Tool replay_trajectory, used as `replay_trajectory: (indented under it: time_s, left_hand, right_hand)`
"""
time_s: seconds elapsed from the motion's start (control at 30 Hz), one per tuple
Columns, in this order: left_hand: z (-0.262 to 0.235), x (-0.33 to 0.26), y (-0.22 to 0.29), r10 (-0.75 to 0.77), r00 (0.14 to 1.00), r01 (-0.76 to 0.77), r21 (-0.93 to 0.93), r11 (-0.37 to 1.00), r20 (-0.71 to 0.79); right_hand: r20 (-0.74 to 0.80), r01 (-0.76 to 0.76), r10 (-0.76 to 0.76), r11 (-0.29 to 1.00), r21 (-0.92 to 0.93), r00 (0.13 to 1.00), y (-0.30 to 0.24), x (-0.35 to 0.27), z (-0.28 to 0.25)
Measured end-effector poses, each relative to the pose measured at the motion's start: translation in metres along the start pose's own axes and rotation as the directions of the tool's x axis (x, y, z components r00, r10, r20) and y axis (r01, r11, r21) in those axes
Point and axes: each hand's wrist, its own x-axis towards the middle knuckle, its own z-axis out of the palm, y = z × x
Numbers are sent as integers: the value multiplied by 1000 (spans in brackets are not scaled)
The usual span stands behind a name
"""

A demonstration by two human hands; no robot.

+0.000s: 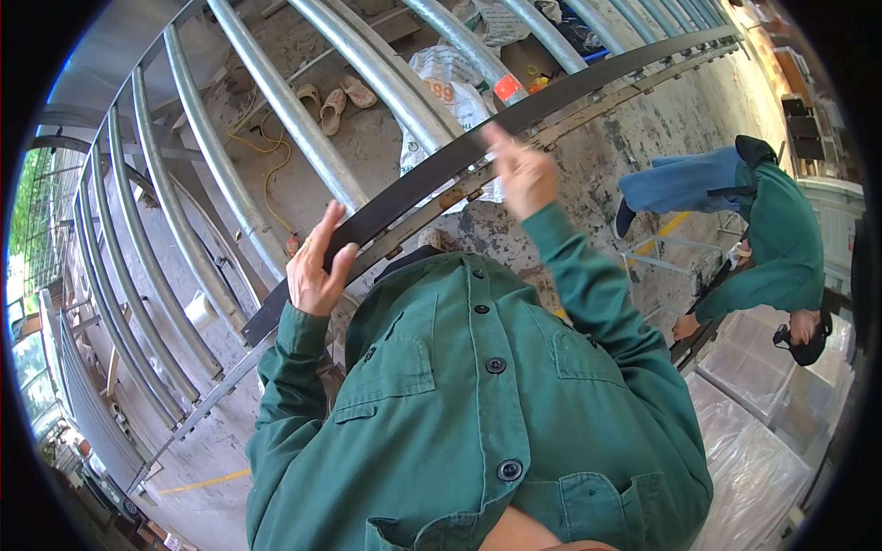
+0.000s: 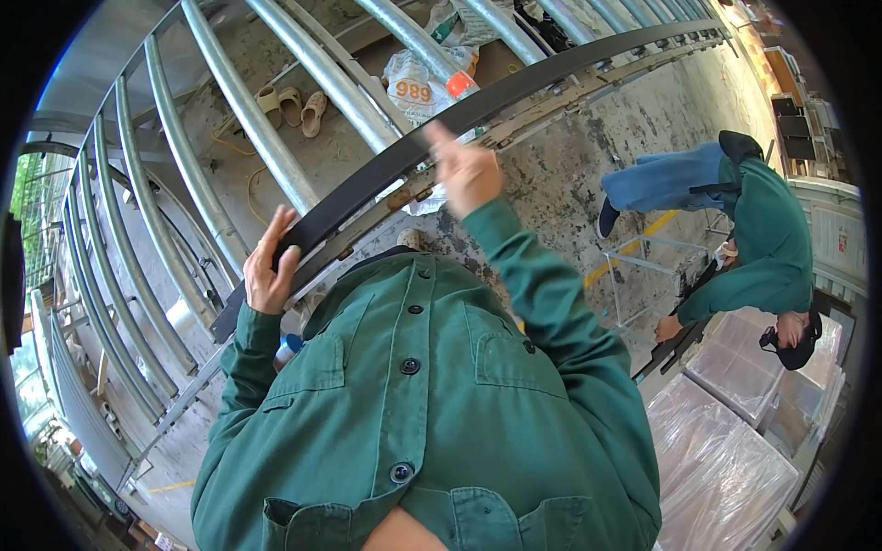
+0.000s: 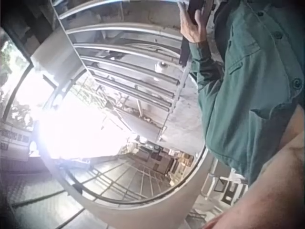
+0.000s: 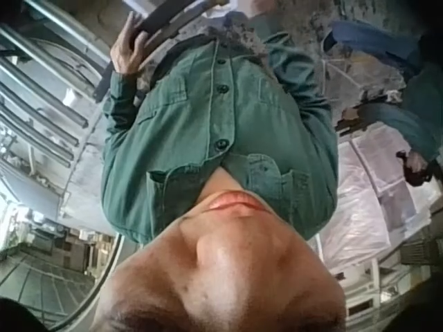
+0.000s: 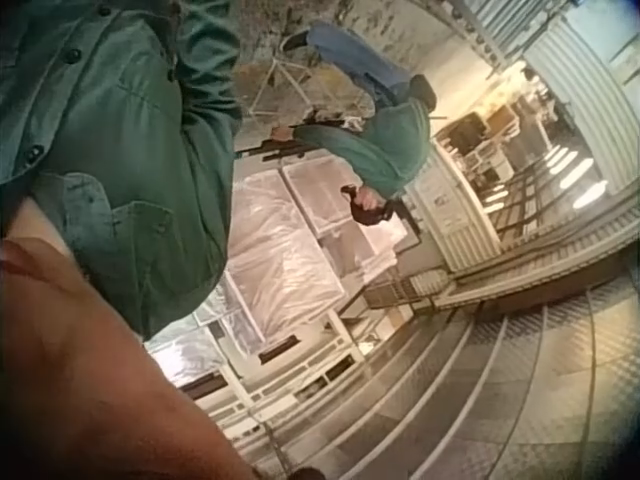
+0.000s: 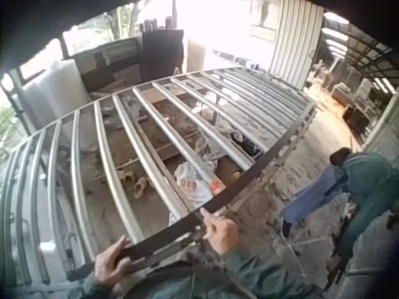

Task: Trimming the edges of dark furniture slats with a utility knife and cleaning them using a liquid solution and a cloth.

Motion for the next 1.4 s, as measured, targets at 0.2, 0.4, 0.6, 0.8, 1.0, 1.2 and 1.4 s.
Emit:
replay_trajectory:
  time_s: [0.2,0.4,0.6,0.8,1.0,1.2,1.4]
  left_hand:
    - [10,19,10,44,996,-53,122,991,73]
    - [75,58,42,169,933,-330,565,756,319]
    - [136,121,71,391,841,-536,465,705,375]
    - [200,186,102,518,759,-651,449,612,394]
    - [268,251,144,487,764,-640,403,654,422]
    - [307,291,172,499,772,-629,364,687,394]
    - [257,239,157,380,870,-483,389,784,315]
  right_hand:
    - [550,-40,-133,956,291,824,-52,-47,14]
    - [461,-578,364,637,510,809,-8,-45,-59]
    - [121,-493,546,613,618,829,53,-59,-132]
    - [75,-498,651,496,711,755,105,-61,-192]
    - [98,-501,649,472,725,754,153,-46,-266]
    - [94,-486,585,562,669,805,204,11,-304]
    - [11,-320,373,780,537,928,238,93,-313]
